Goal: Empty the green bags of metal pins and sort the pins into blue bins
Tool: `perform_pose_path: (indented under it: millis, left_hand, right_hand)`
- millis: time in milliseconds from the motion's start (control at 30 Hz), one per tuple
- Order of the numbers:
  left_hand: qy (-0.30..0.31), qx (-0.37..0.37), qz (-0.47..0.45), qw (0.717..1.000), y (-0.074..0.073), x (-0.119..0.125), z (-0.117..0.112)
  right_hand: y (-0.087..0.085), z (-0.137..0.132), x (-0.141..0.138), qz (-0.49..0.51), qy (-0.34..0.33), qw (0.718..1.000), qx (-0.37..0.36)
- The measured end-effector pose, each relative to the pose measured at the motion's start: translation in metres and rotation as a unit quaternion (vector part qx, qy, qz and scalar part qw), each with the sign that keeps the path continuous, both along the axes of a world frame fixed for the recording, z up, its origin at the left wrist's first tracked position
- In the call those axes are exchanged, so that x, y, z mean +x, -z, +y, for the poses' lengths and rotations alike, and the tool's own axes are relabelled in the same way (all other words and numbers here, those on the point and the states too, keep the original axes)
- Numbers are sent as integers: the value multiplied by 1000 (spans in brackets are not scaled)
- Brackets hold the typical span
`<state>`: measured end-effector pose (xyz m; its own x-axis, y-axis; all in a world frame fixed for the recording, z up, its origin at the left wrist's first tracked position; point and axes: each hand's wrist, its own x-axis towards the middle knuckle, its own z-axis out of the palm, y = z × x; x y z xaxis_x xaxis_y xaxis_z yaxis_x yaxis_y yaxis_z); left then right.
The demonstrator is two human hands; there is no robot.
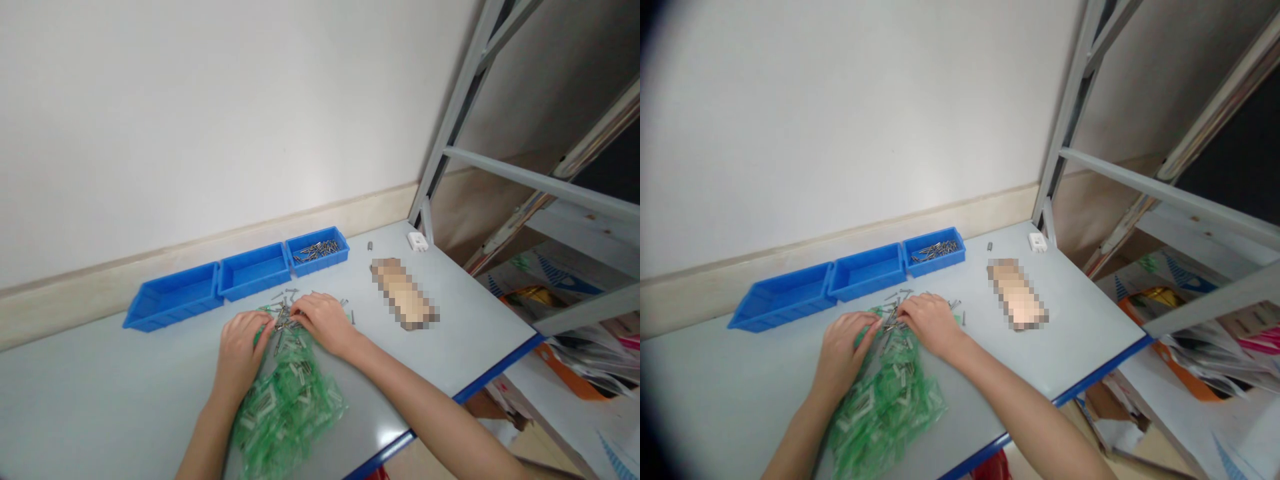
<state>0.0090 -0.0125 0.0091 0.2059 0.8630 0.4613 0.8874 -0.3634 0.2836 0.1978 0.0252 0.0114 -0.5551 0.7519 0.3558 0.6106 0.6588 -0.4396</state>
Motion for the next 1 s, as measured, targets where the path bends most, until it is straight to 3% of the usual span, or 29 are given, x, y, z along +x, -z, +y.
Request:
perform_pose_path:
  millis: [200,467,800,1000]
  left_hand:
    - [-31,9,-62,998,-3,1,-1]
    - [-48,-37,-228,972,-8,14,-1]
    - [-49,-67,-271,959,-9,17,-1]
    - [-58,-60,-289,954,-5,15,-1]
  right_hand:
    - [-2,-3,0,-76,3,997,29]
    - [-6,-6,0,-6,-36,999,19]
    - [-10,-8,-3,94,-15,993,-65]
    - [-10,-8,-3,103,-14,991,-89]
